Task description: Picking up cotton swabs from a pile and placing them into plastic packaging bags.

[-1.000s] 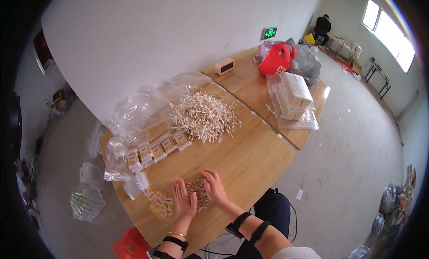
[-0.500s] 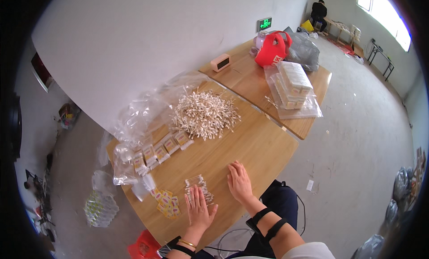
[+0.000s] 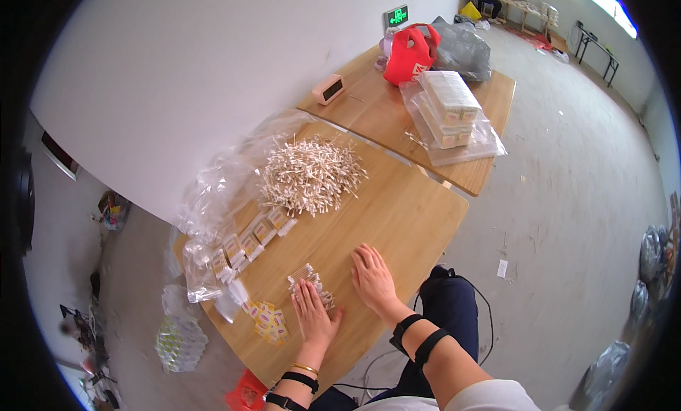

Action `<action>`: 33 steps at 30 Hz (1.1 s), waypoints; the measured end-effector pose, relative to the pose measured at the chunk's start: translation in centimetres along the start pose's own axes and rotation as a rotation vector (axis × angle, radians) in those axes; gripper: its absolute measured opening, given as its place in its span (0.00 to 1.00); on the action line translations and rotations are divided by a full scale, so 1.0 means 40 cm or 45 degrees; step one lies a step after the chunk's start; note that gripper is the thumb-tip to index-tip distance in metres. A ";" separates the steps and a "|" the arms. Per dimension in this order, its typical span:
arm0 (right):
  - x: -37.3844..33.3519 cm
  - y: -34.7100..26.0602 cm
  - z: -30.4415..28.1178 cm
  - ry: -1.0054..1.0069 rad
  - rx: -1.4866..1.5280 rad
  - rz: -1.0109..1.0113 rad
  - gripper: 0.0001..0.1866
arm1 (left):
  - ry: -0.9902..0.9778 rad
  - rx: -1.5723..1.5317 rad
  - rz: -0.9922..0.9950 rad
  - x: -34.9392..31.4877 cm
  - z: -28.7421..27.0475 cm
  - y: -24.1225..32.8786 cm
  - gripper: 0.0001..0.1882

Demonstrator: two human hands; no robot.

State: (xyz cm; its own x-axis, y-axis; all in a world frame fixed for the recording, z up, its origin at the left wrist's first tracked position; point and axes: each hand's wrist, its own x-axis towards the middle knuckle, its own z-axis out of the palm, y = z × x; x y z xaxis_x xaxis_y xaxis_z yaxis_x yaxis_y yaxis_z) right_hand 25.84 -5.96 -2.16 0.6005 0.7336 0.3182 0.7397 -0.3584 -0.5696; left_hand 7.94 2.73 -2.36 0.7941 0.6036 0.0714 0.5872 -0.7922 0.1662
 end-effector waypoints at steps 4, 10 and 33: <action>0.000 0.003 0.004 0.003 -0.017 -0.006 0.21 | -0.049 0.079 -0.042 0.018 -0.005 -0.005 0.57; -0.001 0.006 0.010 0.020 -0.069 -0.028 0.22 | -0.060 0.090 -0.140 0.100 -0.009 -0.025 0.56; -0.003 0.016 0.013 0.033 -0.090 -0.040 0.23 | -0.183 0.088 -0.035 -0.052 0.010 0.051 0.58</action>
State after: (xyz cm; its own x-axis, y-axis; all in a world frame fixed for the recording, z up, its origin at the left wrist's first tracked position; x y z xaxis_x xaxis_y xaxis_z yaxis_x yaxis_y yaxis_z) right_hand 26.08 -5.99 -2.98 0.5834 0.7305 0.3550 0.7776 -0.3761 -0.5040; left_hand 7.55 -0.19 -2.56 0.7890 0.6099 -0.0742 0.6144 -0.7829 0.0977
